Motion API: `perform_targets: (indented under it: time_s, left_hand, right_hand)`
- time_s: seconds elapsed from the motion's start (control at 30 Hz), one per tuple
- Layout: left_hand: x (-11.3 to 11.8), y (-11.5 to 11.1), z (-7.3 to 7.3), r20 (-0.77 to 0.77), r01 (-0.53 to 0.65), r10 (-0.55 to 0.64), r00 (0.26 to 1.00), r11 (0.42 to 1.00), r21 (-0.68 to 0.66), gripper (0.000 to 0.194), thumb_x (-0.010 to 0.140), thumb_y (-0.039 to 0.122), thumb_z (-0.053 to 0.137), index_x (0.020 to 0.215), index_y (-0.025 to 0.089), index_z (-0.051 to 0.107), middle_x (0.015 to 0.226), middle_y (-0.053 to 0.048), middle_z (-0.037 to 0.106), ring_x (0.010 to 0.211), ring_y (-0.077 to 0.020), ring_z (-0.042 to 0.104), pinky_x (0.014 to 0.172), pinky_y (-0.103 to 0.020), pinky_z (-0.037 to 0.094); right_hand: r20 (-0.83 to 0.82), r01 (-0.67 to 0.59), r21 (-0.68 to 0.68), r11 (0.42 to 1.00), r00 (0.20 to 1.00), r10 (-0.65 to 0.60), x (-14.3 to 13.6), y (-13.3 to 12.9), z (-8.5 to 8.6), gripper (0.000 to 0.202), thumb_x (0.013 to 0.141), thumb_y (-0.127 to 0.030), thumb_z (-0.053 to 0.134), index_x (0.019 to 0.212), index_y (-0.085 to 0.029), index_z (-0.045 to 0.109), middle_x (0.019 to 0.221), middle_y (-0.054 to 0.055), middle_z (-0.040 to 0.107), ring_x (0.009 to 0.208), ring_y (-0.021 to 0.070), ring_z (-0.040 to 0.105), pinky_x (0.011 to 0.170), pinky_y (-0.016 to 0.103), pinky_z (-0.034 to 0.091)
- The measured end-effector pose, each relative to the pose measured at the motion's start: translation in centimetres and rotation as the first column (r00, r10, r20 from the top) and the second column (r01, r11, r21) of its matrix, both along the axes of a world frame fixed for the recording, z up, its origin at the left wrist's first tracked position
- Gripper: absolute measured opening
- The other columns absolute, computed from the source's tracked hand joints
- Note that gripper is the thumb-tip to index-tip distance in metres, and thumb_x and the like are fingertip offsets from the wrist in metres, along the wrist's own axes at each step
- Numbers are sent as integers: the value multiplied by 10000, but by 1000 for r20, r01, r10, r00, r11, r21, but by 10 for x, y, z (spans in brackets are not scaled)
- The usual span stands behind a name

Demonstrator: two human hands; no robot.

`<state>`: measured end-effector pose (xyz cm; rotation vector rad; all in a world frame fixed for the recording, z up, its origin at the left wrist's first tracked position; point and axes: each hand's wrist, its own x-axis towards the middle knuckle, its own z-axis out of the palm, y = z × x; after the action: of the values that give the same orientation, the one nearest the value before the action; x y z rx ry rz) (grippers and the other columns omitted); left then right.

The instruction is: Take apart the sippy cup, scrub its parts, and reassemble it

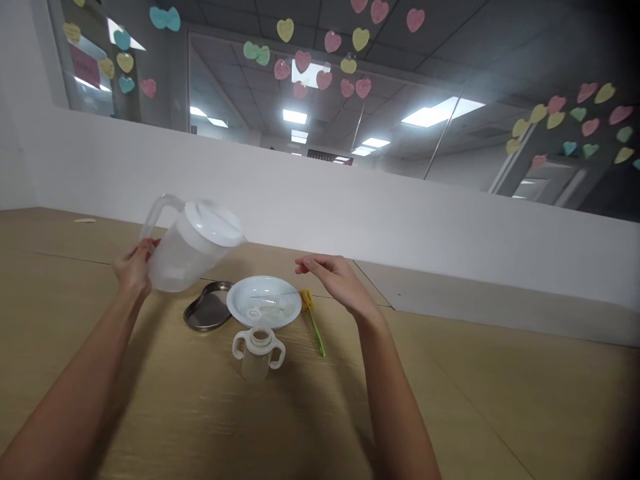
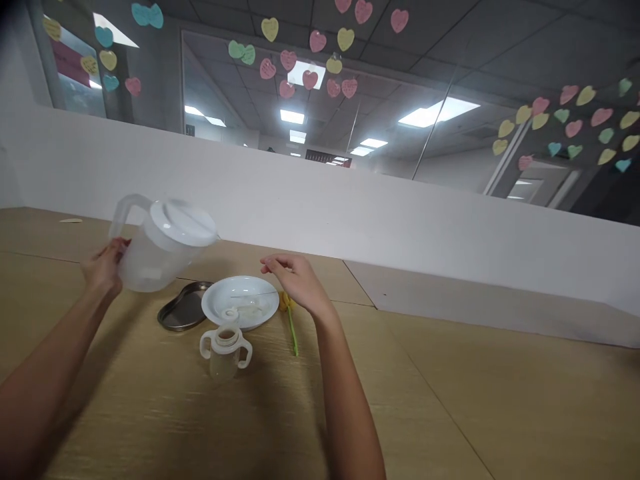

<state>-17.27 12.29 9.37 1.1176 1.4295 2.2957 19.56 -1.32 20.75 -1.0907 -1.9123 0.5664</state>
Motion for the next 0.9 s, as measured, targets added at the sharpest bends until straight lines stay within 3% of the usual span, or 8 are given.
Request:
perform_targets:
  time_s: [0.07,0.17,0.27,0.33,0.4,0.57,0.73,0.9]
  left_hand:
    - [7,-12,19,-44,9,-8,999,999,32,339,795,412,587,861,83,635,749,-14,632,670,-117,549,676,-293,462]
    - [27,-35,39,-406,-79,137,904,985,156,376,775,464,611,917,126,692,879,-27,681,824,-170,612,821,-317,448]
    - [49,-49,46,-588,-155,233,775,971,181,357,768,480,607,913,169,705,917,-29,695,817,-188,635,800,-299,444]
    - [56,-48,40,-600,-166,232,766,972,165,342,763,473,610,911,181,708,923,-34,699,819,-193,641,785,-283,440]
    - [56,-41,29,-526,-166,212,824,977,134,343,770,463,603,926,176,707,921,-41,700,830,-191,638,783,-269,438]
    - [35,-18,-8,-85,-101,100,991,995,-2,270,804,326,554,864,106,699,823,-42,685,754,-144,597,719,-228,440]
    - [14,-5,-34,119,-185,195,974,979,-91,307,815,290,503,876,31,657,702,-28,623,626,-114,512,605,-225,417]
    - [5,1,-54,226,-292,324,919,942,-167,315,800,349,503,815,70,648,603,5,524,580,-118,465,565,-249,380]
  right_hand:
    - [27,14,1,1000,1000,-14,-1,5,-3,314,873,-376,471,869,-164,703,965,57,690,984,191,599,887,314,406]
    - [95,21,-7,1000,995,-20,-5,13,-9,282,866,-338,487,856,-152,697,965,64,688,954,193,603,849,302,416]
    - [137,9,-17,1000,991,-6,-6,17,-13,265,864,-306,486,890,-146,696,956,64,688,946,199,599,814,290,420]
    - [147,8,-15,1000,989,-6,-6,16,-13,267,862,-302,481,893,-151,699,965,63,685,950,202,592,809,288,419]
    - [154,12,-4,1000,988,-12,-5,16,-13,275,861,-310,477,877,-153,702,965,64,683,944,204,588,807,289,417]
    - [164,33,33,999,986,-38,-2,18,-12,300,867,-330,461,885,-144,695,921,63,682,909,201,591,773,277,418]
    - [175,35,41,999,984,-42,-2,19,-13,308,867,-341,463,896,-143,697,900,63,683,884,201,593,756,271,417]
    - [173,33,34,999,984,-38,-2,19,-13,309,866,-346,462,905,-143,692,887,60,684,872,193,597,739,259,418]
